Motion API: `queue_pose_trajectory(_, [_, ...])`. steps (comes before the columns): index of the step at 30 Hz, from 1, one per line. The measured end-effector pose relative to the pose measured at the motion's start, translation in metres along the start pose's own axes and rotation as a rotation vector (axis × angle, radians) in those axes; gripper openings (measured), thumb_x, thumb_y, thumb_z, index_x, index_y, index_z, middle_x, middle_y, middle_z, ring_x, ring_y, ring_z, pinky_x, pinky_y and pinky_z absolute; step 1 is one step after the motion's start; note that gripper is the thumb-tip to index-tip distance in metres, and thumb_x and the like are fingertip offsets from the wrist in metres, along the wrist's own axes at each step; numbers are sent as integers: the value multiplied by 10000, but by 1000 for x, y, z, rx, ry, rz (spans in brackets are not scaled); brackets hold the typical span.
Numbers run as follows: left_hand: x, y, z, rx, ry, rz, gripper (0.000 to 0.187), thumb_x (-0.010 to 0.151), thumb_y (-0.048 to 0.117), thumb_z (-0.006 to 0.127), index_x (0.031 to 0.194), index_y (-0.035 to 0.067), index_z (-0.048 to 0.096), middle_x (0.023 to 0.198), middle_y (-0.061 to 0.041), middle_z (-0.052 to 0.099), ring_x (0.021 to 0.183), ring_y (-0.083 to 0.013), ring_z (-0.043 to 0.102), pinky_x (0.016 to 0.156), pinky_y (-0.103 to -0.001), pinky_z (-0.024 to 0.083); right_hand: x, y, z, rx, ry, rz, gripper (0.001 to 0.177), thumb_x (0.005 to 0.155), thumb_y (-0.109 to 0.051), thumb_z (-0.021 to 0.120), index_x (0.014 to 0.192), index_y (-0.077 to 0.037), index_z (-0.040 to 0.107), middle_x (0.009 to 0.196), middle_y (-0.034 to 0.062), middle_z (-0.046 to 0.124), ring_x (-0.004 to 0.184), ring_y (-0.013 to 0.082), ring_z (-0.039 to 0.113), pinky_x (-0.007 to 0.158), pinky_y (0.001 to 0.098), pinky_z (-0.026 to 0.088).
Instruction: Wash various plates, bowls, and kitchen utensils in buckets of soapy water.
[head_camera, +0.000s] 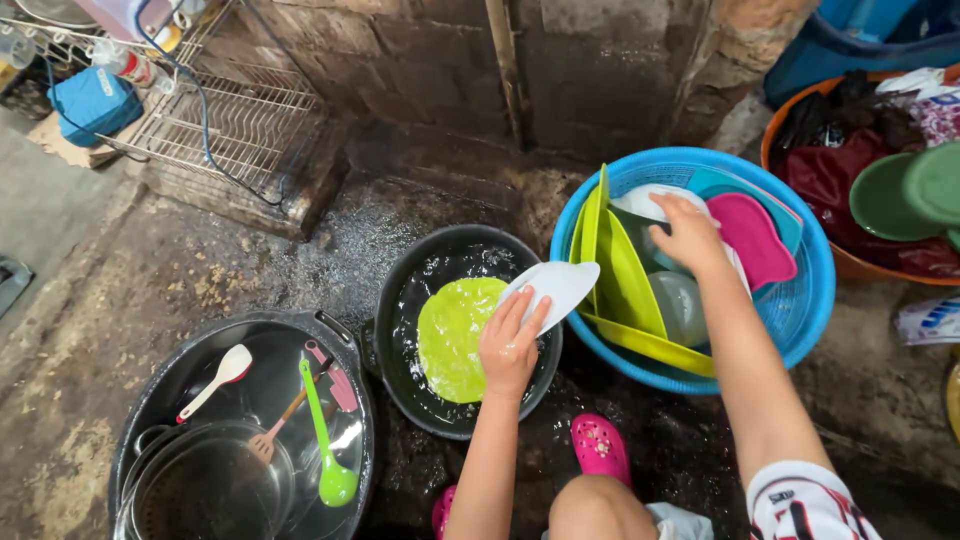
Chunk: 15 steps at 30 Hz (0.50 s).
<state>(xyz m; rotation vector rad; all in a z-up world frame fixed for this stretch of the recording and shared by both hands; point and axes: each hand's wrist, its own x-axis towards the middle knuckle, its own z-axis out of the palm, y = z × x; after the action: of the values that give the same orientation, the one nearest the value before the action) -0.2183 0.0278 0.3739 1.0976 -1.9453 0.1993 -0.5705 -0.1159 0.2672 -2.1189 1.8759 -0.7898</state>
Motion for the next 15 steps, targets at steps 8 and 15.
queue_pose_trajectory(8, [26,33,-29,-84,-8,122,427,842,22,658,1229,178,750,1306,-58,696,1165,-279,677,954,-398,573,-90,-145,-91,492,-187,-358,865,704,-88,734,1515,-85,435,1563,180,455,1475,358,345,1219,451,224])
queue_pose_trajectory(15, [32,77,-15,-288,-59,271,483,820,8,679,1276,162,717,1340,-75,680,1207,-278,666,1029,-422,571,-153,-130,-104,126,411,-177,567,757,1,748,1310,-119,724,1158,109,758,1003,290,745,875,386,581])
